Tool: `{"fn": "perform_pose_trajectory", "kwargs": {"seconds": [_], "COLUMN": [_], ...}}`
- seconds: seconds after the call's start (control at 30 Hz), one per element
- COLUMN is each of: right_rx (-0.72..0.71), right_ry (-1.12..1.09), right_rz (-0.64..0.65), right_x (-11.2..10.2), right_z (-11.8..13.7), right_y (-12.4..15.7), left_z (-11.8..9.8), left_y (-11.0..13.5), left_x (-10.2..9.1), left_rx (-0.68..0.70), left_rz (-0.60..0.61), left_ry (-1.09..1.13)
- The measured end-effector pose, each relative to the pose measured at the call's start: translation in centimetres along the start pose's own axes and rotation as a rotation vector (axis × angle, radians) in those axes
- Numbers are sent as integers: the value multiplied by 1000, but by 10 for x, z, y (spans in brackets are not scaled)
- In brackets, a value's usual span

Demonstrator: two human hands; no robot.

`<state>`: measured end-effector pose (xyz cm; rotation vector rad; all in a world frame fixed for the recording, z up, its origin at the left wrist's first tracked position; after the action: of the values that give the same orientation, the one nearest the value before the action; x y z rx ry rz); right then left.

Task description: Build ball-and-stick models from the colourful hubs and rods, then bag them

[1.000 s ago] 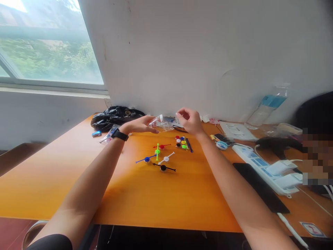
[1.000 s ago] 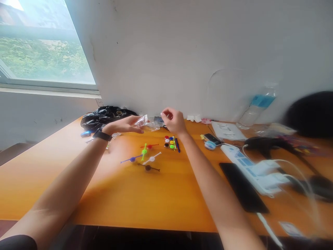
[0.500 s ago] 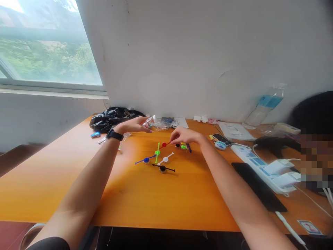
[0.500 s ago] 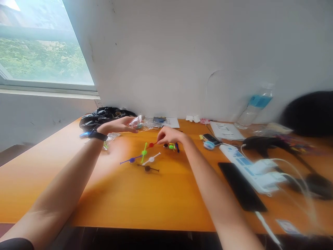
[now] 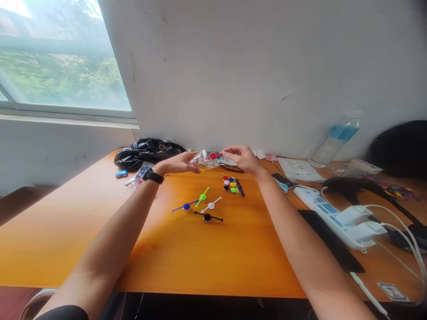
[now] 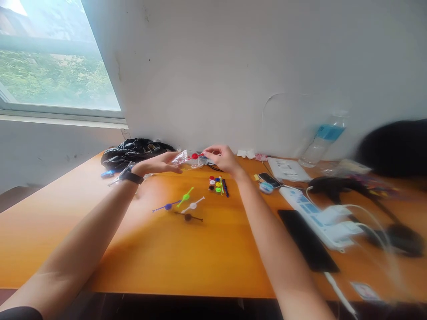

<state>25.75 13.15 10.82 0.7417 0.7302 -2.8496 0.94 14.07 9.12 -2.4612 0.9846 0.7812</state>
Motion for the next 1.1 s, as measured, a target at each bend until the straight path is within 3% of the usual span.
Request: {"fn": "perform_pose_trajectory", "kwargs": {"seconds": [0.17,0.33,0.4,0.5,0.53,0.57,0.77,1.1], "right_rx": [-110,-132,-64,23,27,14,-96,91], "right_ry": [162,52,-43,-60,-12,54,332,353], "right_rz": [72,-140,27,557,697,759,762,957], "right_x": [29,12,11,32,42,50,87,80], "right_z": [15,19,14,0,-6,-13,-40,-48], "right_y": [4,5,7,17,21,23,25,32], "left_z": [-10,-8,-3,5,8,12,30,31], "left_y": [-5,0,3,8,9,10,9,9], "left_x": [11,2,-5,-15,-18,-19,-20,-16], "left_rx": [31,23,-2,-46,-56,-63,-109,-88], "left_rz": [12,33,13,-33,-47,-56,-33,-3], "left_ry": [15,10,-23,-97,-116,-130,-118,-123]}}
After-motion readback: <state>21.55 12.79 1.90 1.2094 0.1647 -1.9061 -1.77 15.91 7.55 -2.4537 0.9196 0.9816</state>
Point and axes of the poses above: each hand's wrist, its own y-axis away from the middle knuckle, its own x-axis out of the palm, z = x × y, the point moved 4 cm from there along -y, towards the middle knuckle, and after that the axes turned 3 degrees about y, right-handed, at the moved point
